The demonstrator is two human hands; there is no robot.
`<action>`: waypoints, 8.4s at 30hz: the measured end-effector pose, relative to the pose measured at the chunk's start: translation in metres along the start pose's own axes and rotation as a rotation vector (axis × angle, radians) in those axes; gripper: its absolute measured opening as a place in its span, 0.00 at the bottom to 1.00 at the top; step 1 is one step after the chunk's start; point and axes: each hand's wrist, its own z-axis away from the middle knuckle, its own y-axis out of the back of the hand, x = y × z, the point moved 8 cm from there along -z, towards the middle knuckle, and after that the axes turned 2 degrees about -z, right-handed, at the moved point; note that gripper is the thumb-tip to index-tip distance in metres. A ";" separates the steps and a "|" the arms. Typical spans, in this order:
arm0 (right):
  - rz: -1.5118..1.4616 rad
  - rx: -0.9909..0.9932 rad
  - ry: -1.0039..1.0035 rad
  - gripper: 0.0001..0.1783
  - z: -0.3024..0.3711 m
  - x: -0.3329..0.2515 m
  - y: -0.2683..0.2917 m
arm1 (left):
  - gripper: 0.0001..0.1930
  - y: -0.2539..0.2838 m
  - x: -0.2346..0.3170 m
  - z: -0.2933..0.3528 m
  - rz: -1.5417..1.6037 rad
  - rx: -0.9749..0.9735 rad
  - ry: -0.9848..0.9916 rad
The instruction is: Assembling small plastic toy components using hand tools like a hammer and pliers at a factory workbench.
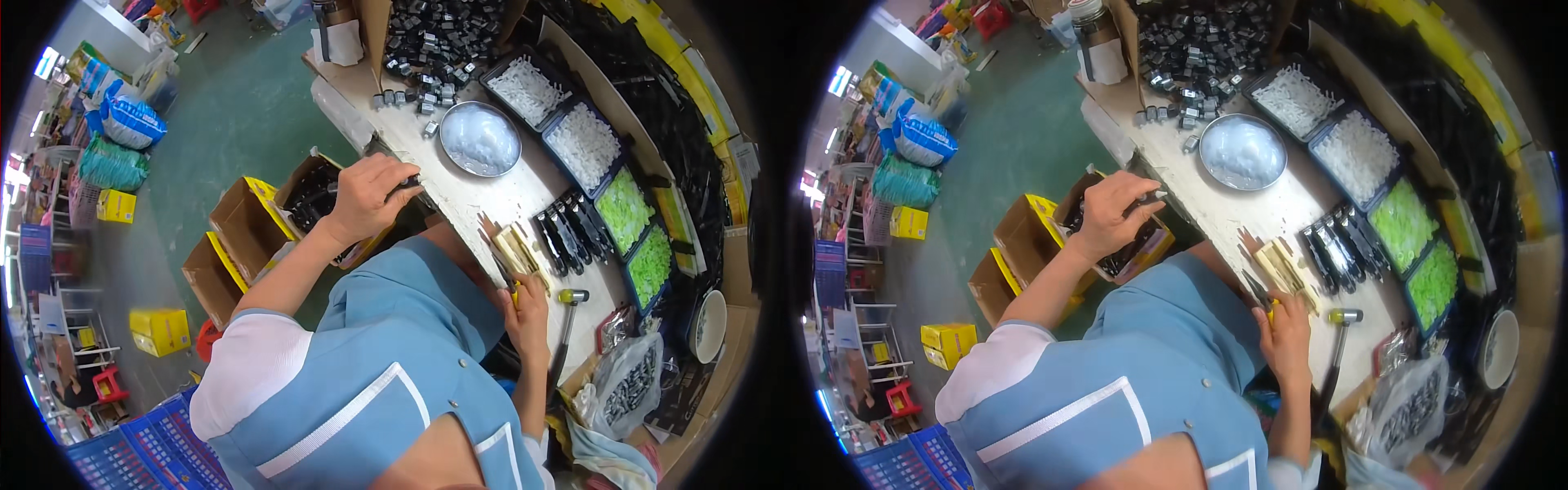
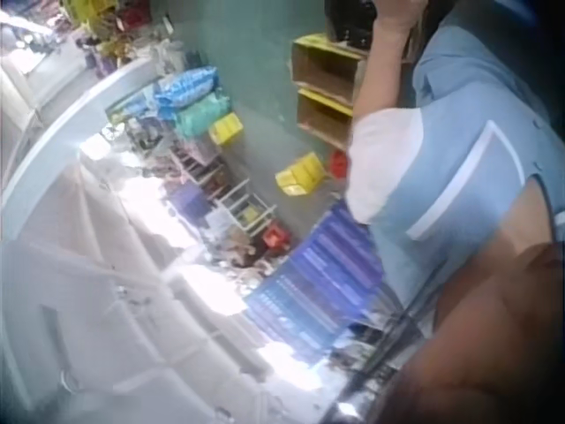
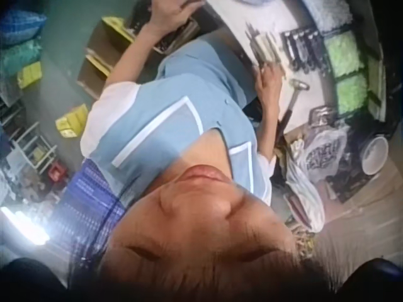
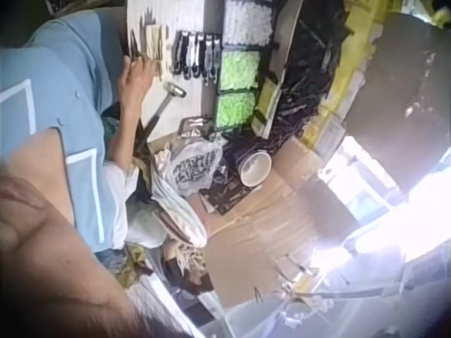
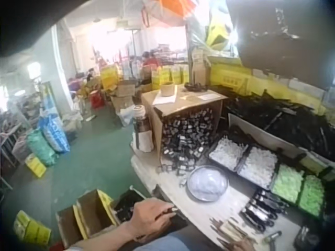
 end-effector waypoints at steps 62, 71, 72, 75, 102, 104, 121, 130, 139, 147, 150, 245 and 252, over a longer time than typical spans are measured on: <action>-0.027 0.181 -0.273 0.09 -0.006 0.026 0.031 | 0.10 -0.162 0.075 -0.013 0.758 -0.477 0.260; 0.034 -0.020 -0.061 0.10 -0.011 0.007 0.017 | 0.11 -0.178 0.063 0.048 1.945 -1.175 1.087; 0.046 -0.029 -0.037 0.10 -0.012 0.004 0.014 | 0.12 -0.174 0.060 0.052 1.969 -1.163 1.084; 0.040 -0.067 -0.025 0.12 -0.019 0.002 -0.005 | 0.12 -0.159 0.036 0.065 1.677 -1.198 1.095; -0.002 0.439 -0.292 0.09 0.043 0.055 0.072 | 0.13 -0.282 0.107 -0.108 0.547 -0.453 -0.155; -0.006 0.439 -0.278 0.09 0.039 0.054 0.071 | 0.13 -0.262 0.062 -0.110 1.012 -0.424 0.354; 0.003 0.278 -0.223 0.11 -0.019 0.028 0.046 | 0.14 -0.176 0.063 -0.013 1.010 -0.618 0.530; 0.007 0.210 -0.222 0.11 -0.017 0.023 0.040 | 0.11 -0.164 0.069 -0.013 0.789 -0.494 0.321; 0.004 -0.025 -0.204 0.11 -0.016 0.020 0.022 | 0.07 -0.185 0.059 0.026 1.652 -1.016 1.023; 0.017 -0.037 -0.010 0.11 -0.026 -0.004 -0.005 | 0.12 -0.163 0.025 0.068 1.761 -1.113 1.135; -0.002 0.072 0.035 0.11 -0.023 -0.001 -0.003 | 0.17 -0.136 -0.042 0.095 0.819 -1.159 0.826; -0.108 0.279 -0.299 0.13 -0.010 0.054 0.043 | 0.16 -0.201 0.046 -0.004 1.294 -0.636 0.812; -0.045 0.232 -0.237 0.14 -0.024 0.039 0.035 | 0.15 -0.181 0.053 -0.003 0.993 -0.597 0.520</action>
